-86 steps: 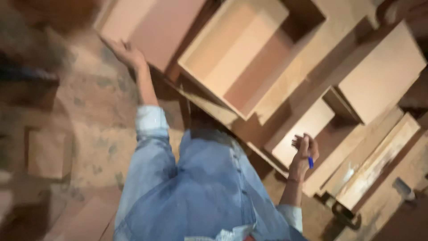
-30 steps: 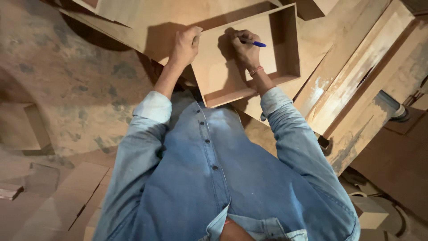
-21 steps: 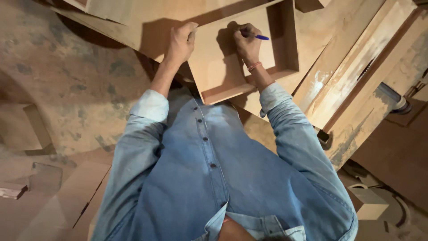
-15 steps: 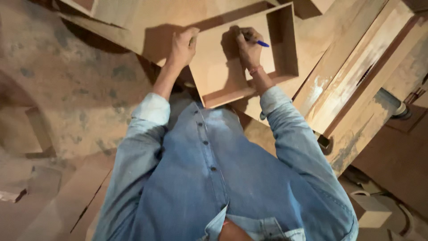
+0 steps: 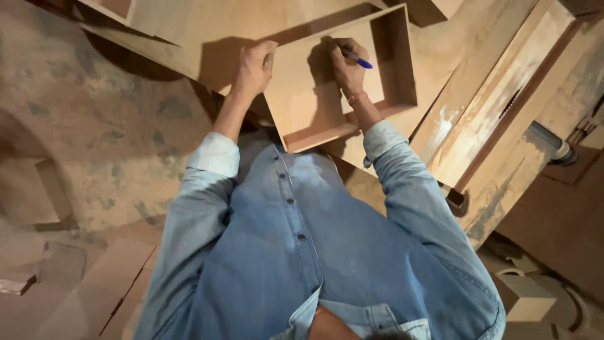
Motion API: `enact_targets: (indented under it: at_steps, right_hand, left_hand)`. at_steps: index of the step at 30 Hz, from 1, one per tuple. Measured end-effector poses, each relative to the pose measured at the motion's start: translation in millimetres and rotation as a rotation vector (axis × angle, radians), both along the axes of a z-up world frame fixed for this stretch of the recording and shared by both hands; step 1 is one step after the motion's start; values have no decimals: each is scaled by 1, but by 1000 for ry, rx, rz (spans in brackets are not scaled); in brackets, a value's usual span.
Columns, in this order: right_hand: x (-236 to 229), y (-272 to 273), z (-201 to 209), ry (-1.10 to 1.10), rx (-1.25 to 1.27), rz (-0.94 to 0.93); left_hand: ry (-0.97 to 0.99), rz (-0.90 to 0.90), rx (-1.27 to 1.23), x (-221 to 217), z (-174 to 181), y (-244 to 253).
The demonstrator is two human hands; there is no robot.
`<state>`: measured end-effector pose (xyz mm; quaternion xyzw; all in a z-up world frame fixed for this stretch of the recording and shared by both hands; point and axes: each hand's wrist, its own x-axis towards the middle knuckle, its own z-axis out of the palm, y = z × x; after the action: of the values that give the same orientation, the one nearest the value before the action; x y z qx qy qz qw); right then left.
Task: The person repeatedly picks up small wooden boxes, writes on their surfaces with a blue pen, and places them back on the workbench. The process is repeated for multiple boxes in a consistent sequence.
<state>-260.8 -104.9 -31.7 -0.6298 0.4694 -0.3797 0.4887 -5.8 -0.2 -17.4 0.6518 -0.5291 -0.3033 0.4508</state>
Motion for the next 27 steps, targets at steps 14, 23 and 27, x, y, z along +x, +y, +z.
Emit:
enact_targets:
  at_steps: [14,23,27]
  right_hand:
    - [2,-5,26,81,32,-94]
    - [-127,10,70,865,-410,-371]
    - [-141,29,68,653,-151,-309]
  left_hand:
    - [-45,116,55,-4,-15,7]
    - [-255,142,641,-40,-30,62]
    - [208,184,526,-34,26,52]
